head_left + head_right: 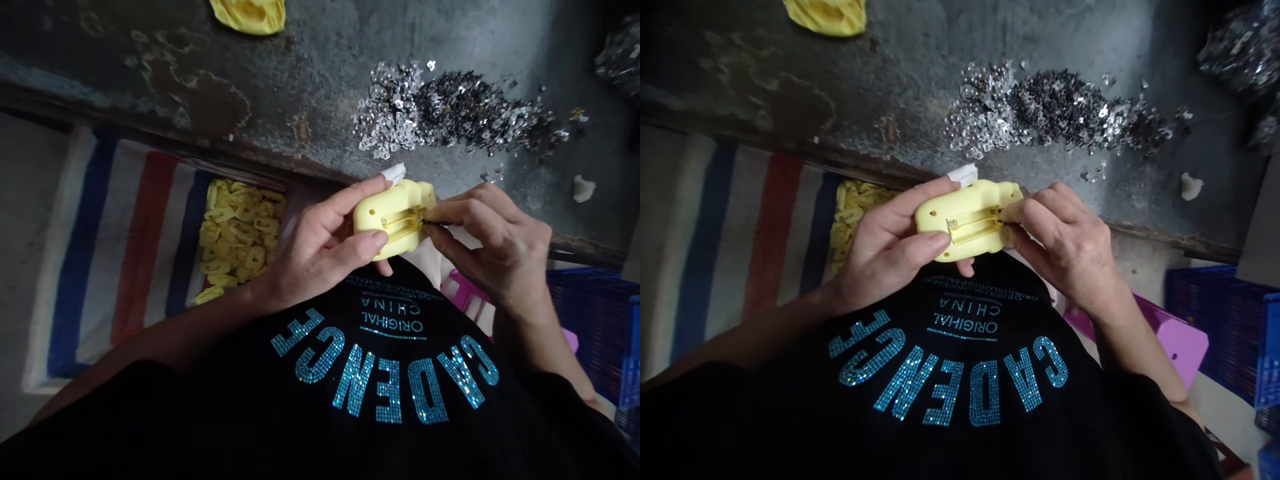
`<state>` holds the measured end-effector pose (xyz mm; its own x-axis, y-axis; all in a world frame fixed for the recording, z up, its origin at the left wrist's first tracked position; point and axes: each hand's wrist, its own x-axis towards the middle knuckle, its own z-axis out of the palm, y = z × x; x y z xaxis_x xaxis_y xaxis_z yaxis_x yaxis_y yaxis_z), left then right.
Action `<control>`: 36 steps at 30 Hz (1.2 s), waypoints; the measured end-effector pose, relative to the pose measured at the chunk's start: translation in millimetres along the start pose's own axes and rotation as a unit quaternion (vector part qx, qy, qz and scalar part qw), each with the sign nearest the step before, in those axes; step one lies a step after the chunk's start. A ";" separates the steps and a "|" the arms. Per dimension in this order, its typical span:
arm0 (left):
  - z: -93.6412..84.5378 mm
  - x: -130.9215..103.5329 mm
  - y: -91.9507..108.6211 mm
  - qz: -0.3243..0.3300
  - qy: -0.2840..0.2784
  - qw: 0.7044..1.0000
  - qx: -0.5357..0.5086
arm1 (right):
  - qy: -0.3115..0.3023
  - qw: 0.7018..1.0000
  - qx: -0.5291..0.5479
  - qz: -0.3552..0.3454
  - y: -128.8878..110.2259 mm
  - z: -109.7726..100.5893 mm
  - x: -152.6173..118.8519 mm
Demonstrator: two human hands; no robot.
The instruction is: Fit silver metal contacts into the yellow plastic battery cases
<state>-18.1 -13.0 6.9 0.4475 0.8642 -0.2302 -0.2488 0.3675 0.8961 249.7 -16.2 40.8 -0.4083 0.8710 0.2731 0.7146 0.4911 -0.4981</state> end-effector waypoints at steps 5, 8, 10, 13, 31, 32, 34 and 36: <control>1.1 -1.6 0.0 0.014 0.000 1.000 0.009 | -0.017 0.998 -0.047 -0.033 -5.3 -3.0 0.2; 5.7 -1.9 1.7 0.016 0.014 1.000 -0.006 | -0.026 0.996 -0.067 -0.046 -6.4 -2.4 0.3; 8.6 -2.3 2.9 0.010 0.021 1.000 -0.016 | -0.035 0.997 -0.058 -0.037 -7.6 -1.3 0.4; 10.8 -2.5 2.7 0.008 0.032 0.999 -0.020 | -0.048 0.998 -0.034 -0.008 -10.5 0.4 -0.4; 14.8 -3.3 -0.8 0.056 0.008 0.997 0.055 | 0.049 0.975 0.179 0.125 19.1 25.9 -10.4; 16.0 -2.7 0.4 0.061 -0.002 0.995 0.080 | 0.042 0.972 0.195 0.128 22.4 27.2 -10.6; 19.0 -1.3 3.0 0.081 -0.025 0.986 0.140 | 0.042 0.968 0.211 0.131 26.5 29.0 -11.5; 22.0 -0.7 5.2 0.115 -0.048 0.973 0.194 | 0.046 0.965 0.224 0.128 27.9 30.3 -13.5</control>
<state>-0.9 -19.2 20.1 0.5014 0.8651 0.0138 -0.0175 -0.0058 0.9998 257.9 -14.5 -1.7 -0.1842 0.9703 0.1566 0.4587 0.2258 -0.8594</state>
